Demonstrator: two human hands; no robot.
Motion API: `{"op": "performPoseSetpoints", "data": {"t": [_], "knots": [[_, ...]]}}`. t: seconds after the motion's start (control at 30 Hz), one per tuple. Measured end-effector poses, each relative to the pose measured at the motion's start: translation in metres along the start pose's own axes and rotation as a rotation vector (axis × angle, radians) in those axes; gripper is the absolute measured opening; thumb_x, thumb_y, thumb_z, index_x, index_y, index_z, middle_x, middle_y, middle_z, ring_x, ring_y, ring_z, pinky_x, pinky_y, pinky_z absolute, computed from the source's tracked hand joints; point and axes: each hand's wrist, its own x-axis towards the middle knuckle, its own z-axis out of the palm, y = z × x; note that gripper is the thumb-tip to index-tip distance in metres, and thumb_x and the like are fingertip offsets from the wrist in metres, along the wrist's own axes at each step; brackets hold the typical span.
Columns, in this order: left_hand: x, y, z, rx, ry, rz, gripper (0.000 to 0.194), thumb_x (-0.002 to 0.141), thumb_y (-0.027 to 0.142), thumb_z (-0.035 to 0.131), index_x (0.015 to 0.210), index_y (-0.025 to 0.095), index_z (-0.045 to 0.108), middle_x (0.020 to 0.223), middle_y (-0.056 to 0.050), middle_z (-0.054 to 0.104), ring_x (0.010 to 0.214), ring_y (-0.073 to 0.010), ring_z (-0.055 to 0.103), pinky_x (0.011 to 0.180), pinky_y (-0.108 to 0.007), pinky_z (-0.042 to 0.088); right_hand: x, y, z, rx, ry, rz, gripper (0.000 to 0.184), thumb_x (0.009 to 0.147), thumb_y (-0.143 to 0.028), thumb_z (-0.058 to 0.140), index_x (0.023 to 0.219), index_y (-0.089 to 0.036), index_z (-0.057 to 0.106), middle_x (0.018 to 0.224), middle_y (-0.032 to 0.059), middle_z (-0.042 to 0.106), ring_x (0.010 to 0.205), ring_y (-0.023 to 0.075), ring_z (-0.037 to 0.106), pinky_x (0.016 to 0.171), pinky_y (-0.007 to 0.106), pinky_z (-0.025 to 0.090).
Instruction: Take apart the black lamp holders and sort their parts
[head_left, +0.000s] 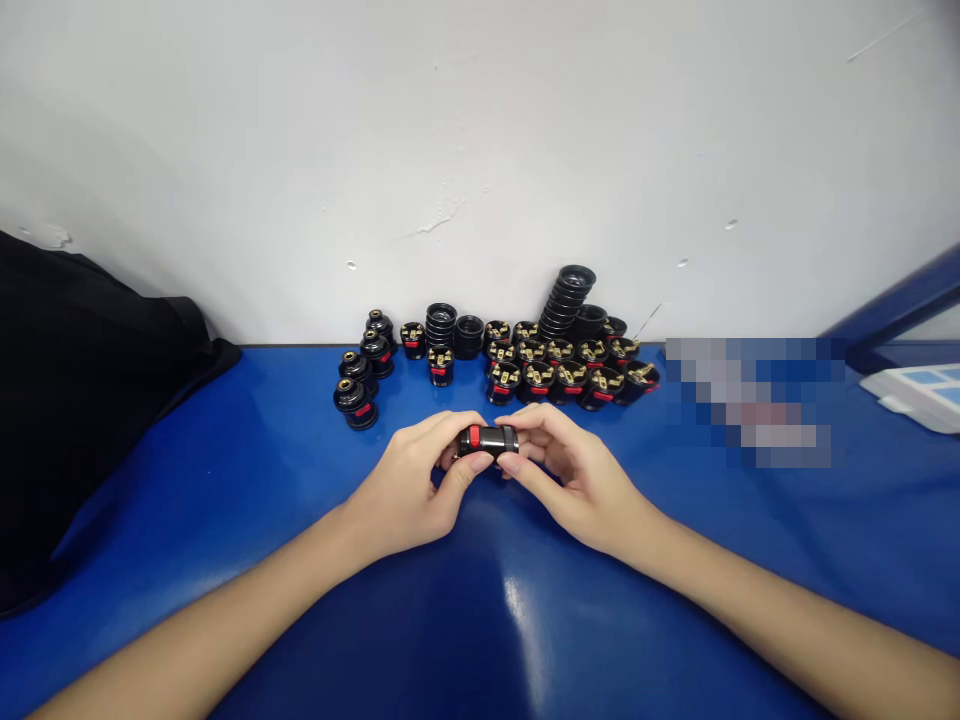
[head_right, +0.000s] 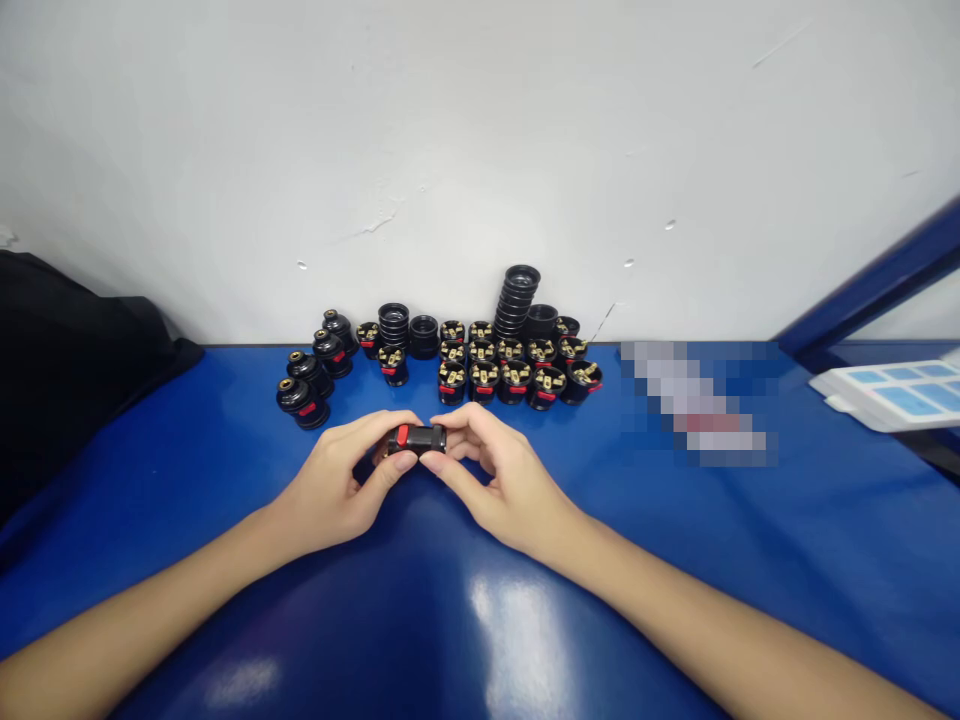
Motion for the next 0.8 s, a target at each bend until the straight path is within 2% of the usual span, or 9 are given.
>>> {"op": "performPoseSetpoints", "data": {"t": [0.33,0.43,0.63,0.73,0.8], "knots": [[-0.0003,0.0017,-0.0012,-0.001,0.005,-0.003,0.016,0.106,0.026,0.057,0.117,0.016,0.065,0.094,-0.003,0.069,0.072,-0.0122,0.058,0.069,-0.024,0.049,-0.0009,0.0005,0.0005,-0.159,0.013,-0.127,0.025,0.104,-0.025,0.066,0.128,-0.03,0.06,0.113,0.0047,0.066,0.099,0.0191,0.071,0.087,0.035,0.063],[-0.001,0.0007,-0.0001,-0.032,0.019,-0.02,0.018,0.107,0.026,0.055,0.116,0.014,0.065,0.09,-0.002,0.068,0.069,-0.0114,0.059,0.066,-0.023,0.049,0.0008,-0.0012,-0.0011,-0.226,-0.006,-0.216,0.029,0.103,-0.02,0.068,0.129,-0.03,0.061,0.117,0.0063,0.064,0.106,0.0209,0.068,0.091,0.038,0.064],[0.0017,-0.0001,-0.0022,-0.033,0.016,-0.073,0.017,0.107,0.028,0.056,0.112,0.015,0.066,0.078,0.002,0.063,0.062,-0.0098,0.054,0.061,-0.021,0.046,0.0044,-0.0019,-0.0012,-0.295,0.007,-0.305,0.035,0.1,-0.015,0.068,0.131,-0.031,0.06,0.129,0.0089,0.063,0.122,0.0241,0.066,0.104,0.044,0.061],[0.0034,-0.0021,-0.0027,-0.007,0.013,-0.057,0.017,0.105,0.027,0.059,0.115,0.015,0.066,0.083,0.0,0.065,0.065,-0.0104,0.054,0.064,-0.022,0.047,0.0058,-0.0041,0.0002,-0.301,0.047,-0.242,0.039,0.098,-0.022,0.074,0.133,-0.028,0.059,0.133,0.0102,0.063,0.125,0.0256,0.067,0.106,0.044,0.06],[0.0036,-0.0034,-0.003,0.019,-0.003,-0.024,0.018,0.103,0.026,0.061,0.117,0.016,0.066,0.09,-0.002,0.068,0.07,-0.0117,0.056,0.068,-0.024,0.05,0.0062,-0.0063,0.0005,-0.259,0.051,-0.128,0.034,0.1,-0.029,0.071,0.131,-0.026,0.058,0.122,0.0096,0.068,0.109,0.0234,0.072,0.095,0.04,0.064]]}}
